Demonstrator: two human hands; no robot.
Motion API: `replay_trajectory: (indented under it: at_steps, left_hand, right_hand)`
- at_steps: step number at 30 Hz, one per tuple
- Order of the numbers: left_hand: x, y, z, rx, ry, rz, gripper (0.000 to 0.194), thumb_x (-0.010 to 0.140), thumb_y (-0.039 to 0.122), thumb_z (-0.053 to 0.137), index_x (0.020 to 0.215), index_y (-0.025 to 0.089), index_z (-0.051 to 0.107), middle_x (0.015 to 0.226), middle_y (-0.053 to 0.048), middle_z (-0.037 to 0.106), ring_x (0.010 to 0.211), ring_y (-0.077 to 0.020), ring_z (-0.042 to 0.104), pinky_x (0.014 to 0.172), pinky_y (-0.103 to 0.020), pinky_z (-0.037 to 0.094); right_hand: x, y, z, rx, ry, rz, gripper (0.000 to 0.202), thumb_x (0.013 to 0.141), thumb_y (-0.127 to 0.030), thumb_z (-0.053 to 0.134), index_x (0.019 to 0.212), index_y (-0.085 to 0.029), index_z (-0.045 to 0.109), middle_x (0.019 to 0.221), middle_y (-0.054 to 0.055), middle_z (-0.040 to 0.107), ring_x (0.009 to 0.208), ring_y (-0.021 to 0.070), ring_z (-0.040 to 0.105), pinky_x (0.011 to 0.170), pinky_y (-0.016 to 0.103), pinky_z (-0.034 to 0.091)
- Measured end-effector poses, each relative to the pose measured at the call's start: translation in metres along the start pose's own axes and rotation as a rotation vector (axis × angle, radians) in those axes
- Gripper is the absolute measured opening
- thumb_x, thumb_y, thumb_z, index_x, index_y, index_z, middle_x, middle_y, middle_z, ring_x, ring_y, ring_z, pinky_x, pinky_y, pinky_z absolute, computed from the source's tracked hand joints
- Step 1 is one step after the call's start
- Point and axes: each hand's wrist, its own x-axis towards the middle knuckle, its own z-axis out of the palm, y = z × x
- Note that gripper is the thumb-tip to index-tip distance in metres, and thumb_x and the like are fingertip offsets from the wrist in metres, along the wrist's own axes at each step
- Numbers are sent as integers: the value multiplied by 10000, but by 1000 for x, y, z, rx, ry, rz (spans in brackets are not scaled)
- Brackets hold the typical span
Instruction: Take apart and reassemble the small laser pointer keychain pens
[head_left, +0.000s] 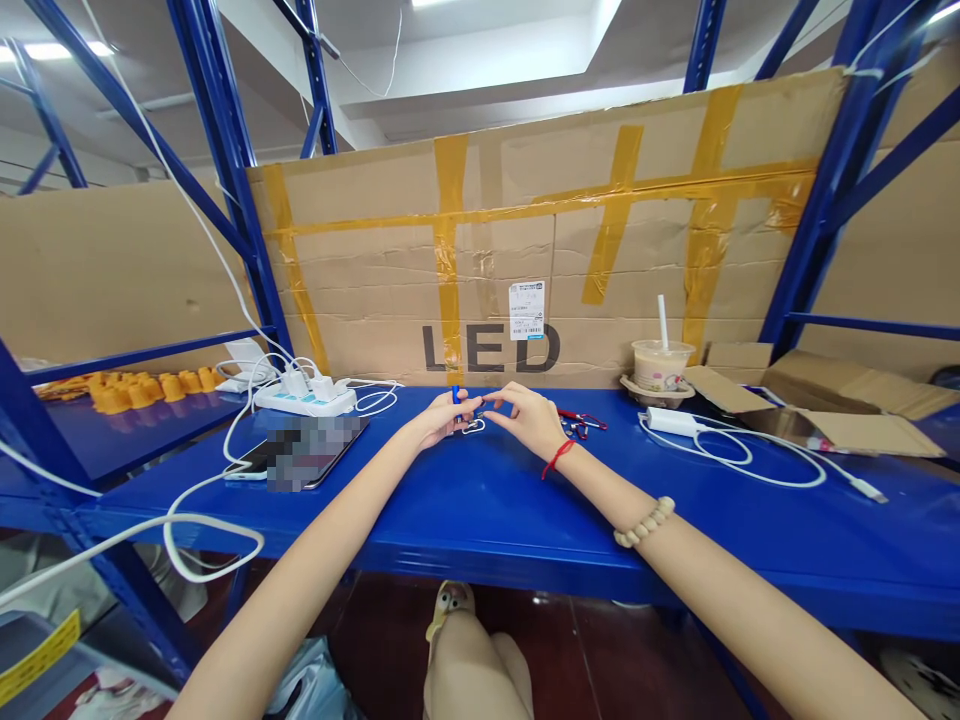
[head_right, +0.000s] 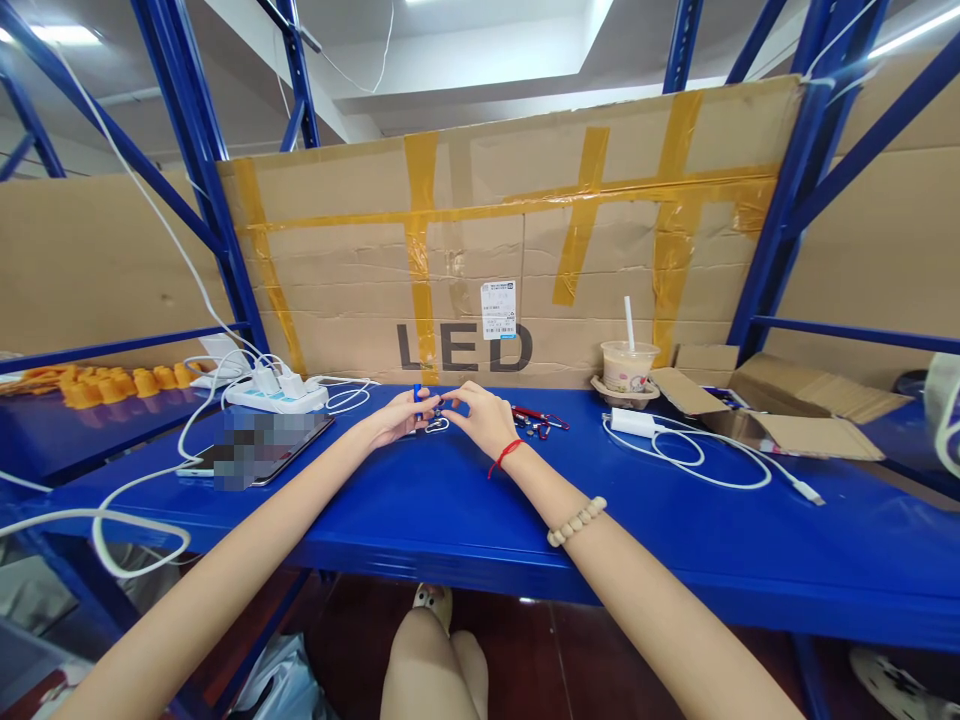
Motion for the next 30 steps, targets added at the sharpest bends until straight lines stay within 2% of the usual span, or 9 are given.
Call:
replay_trajectory:
  at_steps: [9,17,23,30]
  left_hand:
    - [-2,-1,7,-41,-10,-4,495,481,342,785,679,174,364,557,81,440,512,-36,461,493,-174,313]
    - [-4,-1,13,-63,9,14,510,473,361,784,662,172,350,548,82,427,468,-25,412,444,-179,230]
    - [-3,-3,13,-59,29,-17,483,484,337,783,684,169,377,570,75,458,495,-25,421,476,-179,275]
    - [0,-8,14,-79,33,-33,471,501,358,773,670,172,375,573,68,471,484,-29,424,456,-178,261]
  right_hand:
    - [-1,-4,1,-56,93,9,174,772,-363,562,742,-240,682,757,-16,630,575,81,541,460,203,291]
    - [-1,-4,2,-66,126,40,170,747,-384,590,736,-246,690,730,-20,642,579,87,551,468,209,299]
    - [-1,-5,3,-95,118,61,165,731,-382,599,692,-248,685,697,-29,638,627,98,578,472,216,296]
    - [-1,-5,5,-131,73,64,187,749,-367,550,692,-250,685,713,-20,635,656,109,584,466,218,289]
